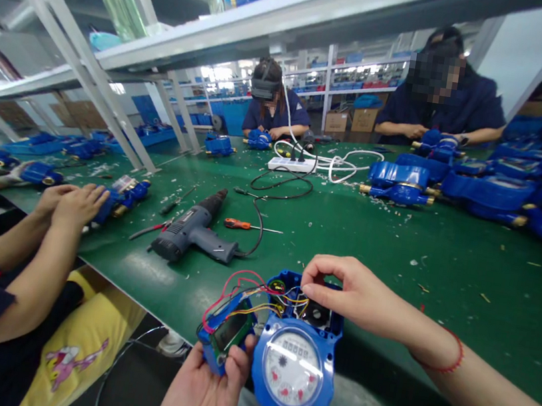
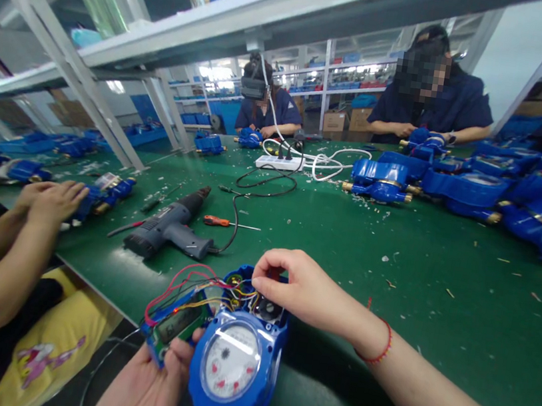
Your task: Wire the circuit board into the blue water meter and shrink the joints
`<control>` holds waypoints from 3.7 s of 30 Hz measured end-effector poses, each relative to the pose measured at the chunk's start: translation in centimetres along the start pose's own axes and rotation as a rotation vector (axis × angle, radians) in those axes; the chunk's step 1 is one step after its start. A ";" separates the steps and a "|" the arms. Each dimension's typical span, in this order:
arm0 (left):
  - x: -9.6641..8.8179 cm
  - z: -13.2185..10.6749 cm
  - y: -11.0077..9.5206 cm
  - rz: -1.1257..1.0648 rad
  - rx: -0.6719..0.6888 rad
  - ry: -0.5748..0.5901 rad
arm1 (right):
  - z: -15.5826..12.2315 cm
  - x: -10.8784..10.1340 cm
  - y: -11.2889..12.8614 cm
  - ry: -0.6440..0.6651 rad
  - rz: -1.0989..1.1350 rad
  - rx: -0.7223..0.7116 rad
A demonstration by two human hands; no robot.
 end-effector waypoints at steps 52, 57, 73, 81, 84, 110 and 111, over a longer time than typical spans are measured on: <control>9.9 0.0 1.3 2.059 1.526 0.147 | -0.2 1.0 0.2 -0.023 0.073 -0.048; 10.6 1.0 0.7 2.137 1.243 0.182 | -0.2 0.9 0.5 -0.002 0.110 -0.103; 9.9 1.8 -0.3 1.730 0.792 0.212 | -0.1 0.9 0.6 -0.050 -0.014 -0.051; 9.5 1.8 -0.3 1.690 0.808 0.183 | -0.1 1.0 0.8 -0.080 -0.052 -0.061; 9.6 1.8 -0.2 1.693 0.814 0.175 | 0.0 1.0 0.8 -0.081 -0.049 -0.054; 9.2 1.8 -0.5 1.553 0.894 0.136 | 0.0 0.1 0.6 -0.099 -0.069 -0.032; 9.2 1.8 -0.5 1.543 0.890 0.133 | -0.1 0.1 0.6 -0.095 -0.077 -0.042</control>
Point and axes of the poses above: each hand's wrist, its own z-axis towards the middle knuckle, its own x-axis out of the palm, y = z × x, the point moved 4 cm from there along z, towards the middle knuckle, and after that the axes turned 11 degrees about -z, right-handed, at the moved point
